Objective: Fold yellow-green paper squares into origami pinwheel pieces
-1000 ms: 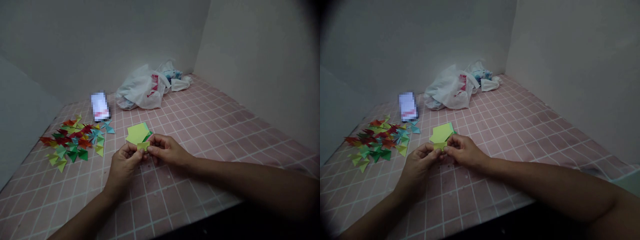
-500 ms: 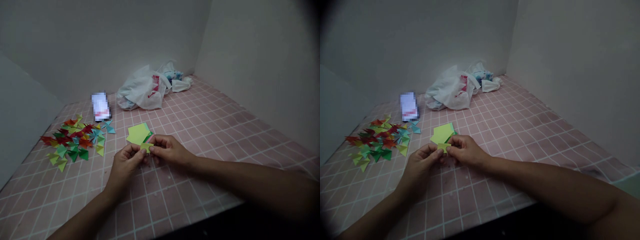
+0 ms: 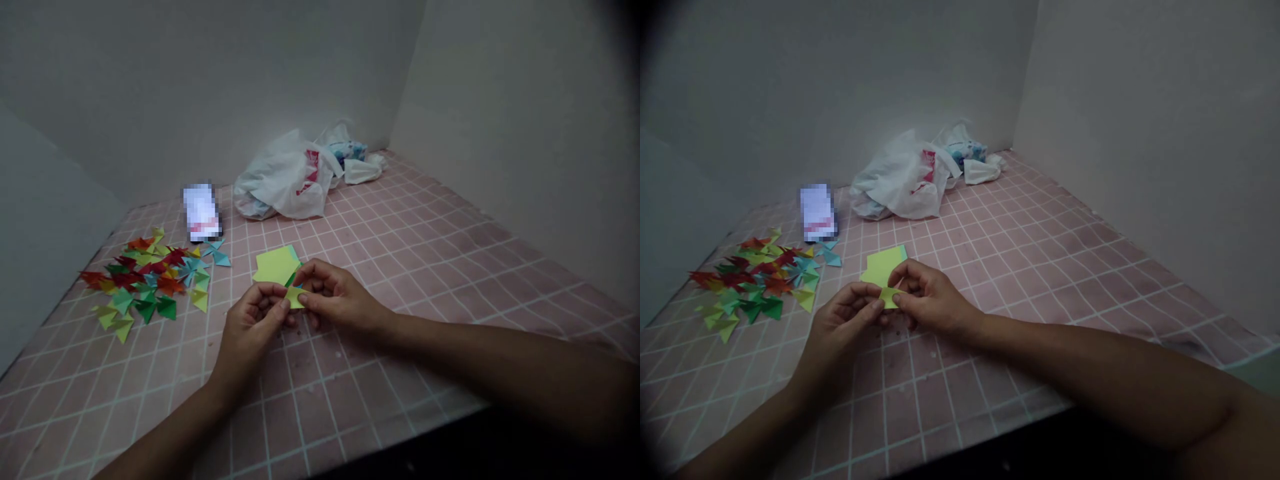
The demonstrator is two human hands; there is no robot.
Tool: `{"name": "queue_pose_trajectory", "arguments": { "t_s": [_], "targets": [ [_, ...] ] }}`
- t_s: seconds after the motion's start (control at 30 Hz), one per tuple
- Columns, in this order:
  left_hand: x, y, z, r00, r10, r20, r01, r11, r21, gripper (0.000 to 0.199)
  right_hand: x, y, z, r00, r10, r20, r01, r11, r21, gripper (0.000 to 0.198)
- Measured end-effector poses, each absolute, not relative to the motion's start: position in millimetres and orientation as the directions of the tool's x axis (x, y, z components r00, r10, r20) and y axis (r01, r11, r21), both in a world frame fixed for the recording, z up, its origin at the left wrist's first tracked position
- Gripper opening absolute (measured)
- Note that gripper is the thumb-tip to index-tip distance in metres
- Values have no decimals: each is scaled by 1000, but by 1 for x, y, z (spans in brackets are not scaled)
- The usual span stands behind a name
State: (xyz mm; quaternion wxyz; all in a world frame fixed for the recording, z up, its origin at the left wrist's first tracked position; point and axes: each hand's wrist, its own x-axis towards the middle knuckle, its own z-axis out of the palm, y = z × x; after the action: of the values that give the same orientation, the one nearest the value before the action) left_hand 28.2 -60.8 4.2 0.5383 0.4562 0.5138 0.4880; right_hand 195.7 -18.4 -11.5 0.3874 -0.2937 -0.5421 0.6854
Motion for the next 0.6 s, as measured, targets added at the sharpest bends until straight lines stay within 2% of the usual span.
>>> {"name": "queue_pose_trajectory", "arguments": {
  "t_s": [0.2, 0.4, 0.6],
  "targets": [
    [27, -61, 9, 4, 998, -67, -17, 67, 998, 13, 195, -21, -11, -542, 839, 39, -214, -93, -972, 10],
    [28, -61, 9, 4, 998, -61, -63, 61, 996, 14, 196, -19, -14, -548, 835, 53, -267, -115, -957, 10],
    [28, -61, 11, -8, 999, -31, 60, 31, 998, 11, 197, -20, -13, -546, 834, 83, -199, -33, -979, 9]
  ]
}}
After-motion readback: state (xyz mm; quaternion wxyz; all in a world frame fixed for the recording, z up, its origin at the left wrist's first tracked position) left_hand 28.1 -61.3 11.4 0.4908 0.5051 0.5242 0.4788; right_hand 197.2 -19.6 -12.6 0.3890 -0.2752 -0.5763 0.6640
